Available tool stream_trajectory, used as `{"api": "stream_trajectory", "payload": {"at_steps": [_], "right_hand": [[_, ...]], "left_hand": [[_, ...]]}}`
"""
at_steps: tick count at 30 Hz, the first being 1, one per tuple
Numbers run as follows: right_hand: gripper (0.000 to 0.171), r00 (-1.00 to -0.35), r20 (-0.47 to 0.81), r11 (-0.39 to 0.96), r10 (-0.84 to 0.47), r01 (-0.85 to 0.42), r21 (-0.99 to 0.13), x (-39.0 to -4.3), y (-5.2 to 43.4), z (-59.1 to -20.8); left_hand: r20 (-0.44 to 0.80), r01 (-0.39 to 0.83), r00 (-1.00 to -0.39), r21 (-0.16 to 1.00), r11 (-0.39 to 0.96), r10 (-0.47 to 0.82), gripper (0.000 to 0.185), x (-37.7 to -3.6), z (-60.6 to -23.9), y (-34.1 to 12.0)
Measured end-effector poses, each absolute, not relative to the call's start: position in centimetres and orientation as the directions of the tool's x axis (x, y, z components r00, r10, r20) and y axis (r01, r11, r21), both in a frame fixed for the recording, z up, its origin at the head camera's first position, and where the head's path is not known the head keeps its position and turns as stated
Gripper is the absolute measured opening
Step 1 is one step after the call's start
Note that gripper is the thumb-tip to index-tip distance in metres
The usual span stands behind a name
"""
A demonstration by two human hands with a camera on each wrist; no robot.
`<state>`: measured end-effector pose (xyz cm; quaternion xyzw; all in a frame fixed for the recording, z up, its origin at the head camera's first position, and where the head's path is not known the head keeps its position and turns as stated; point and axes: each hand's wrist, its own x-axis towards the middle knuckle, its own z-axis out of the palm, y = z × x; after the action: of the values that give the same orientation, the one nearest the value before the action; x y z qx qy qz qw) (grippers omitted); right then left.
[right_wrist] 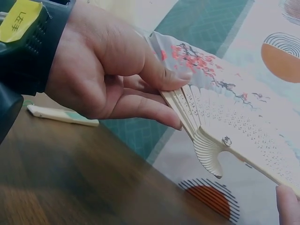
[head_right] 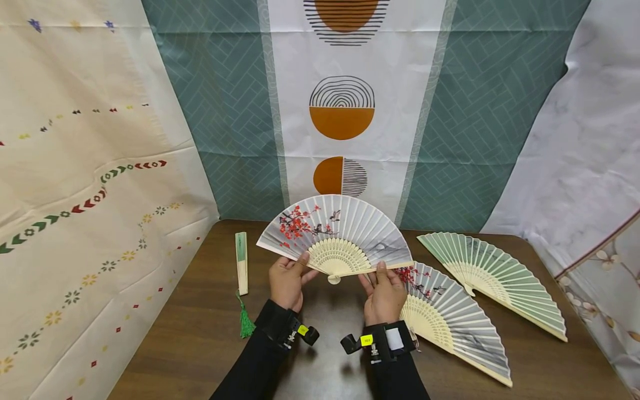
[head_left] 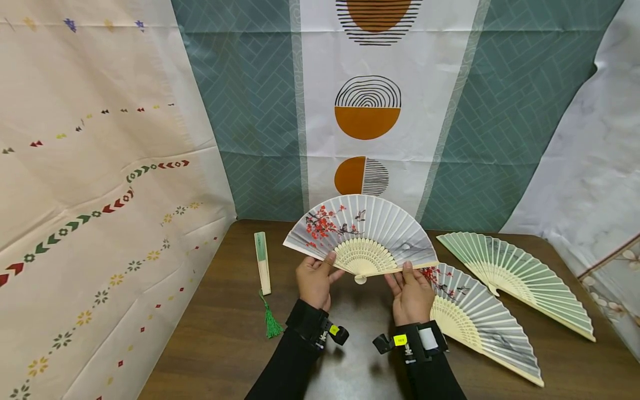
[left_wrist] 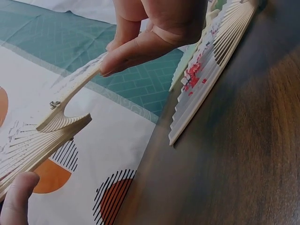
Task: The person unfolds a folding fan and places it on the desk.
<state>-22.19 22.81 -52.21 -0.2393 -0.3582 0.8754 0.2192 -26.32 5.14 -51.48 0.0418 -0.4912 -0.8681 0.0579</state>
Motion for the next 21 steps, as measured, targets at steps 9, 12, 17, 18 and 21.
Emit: {"api": "stream_trajectory", "payload": {"at_steps": [9,12,17,18,21], "right_hand": [[0.019,-0.789,-0.267,-0.647,0.554,-0.206,-0.734,-22.21,22.82,-52.16],[0.018,-0.788,-0.27,-0.649,0.554,-0.205,-0.733,-22.2,22.8,-52.09],[0.017,-0.787,-0.272,-0.653,0.553,-0.208,-0.728,-22.19,22.77,-52.02],[0.017,-0.786,-0.274,-0.653,0.554,-0.207,-0.729,-22.2,22.78,-52.02],[0.017,-0.783,-0.28,-0.658,0.555,-0.208,-0.723,-22.22,22.79,-52.01]], "left_hand": [[-0.014,0.064,-0.989,0.855,-0.514,-0.146,0.031,-26.24,-51.49,5.15],[-0.014,0.063,-0.989,0.855,-0.514,-0.144,0.033,-26.15,-51.5,5.14],[-0.008,0.067,-0.99,0.855,-0.514,-0.143,0.034,-26.14,-51.46,5.18],[-0.009,0.067,-0.99,0.854,-0.516,-0.142,0.034,-26.15,-51.46,5.19],[-0.01,0.065,-0.99,0.852,-0.52,-0.141,0.035,-26.12,-51.5,5.2]]}}
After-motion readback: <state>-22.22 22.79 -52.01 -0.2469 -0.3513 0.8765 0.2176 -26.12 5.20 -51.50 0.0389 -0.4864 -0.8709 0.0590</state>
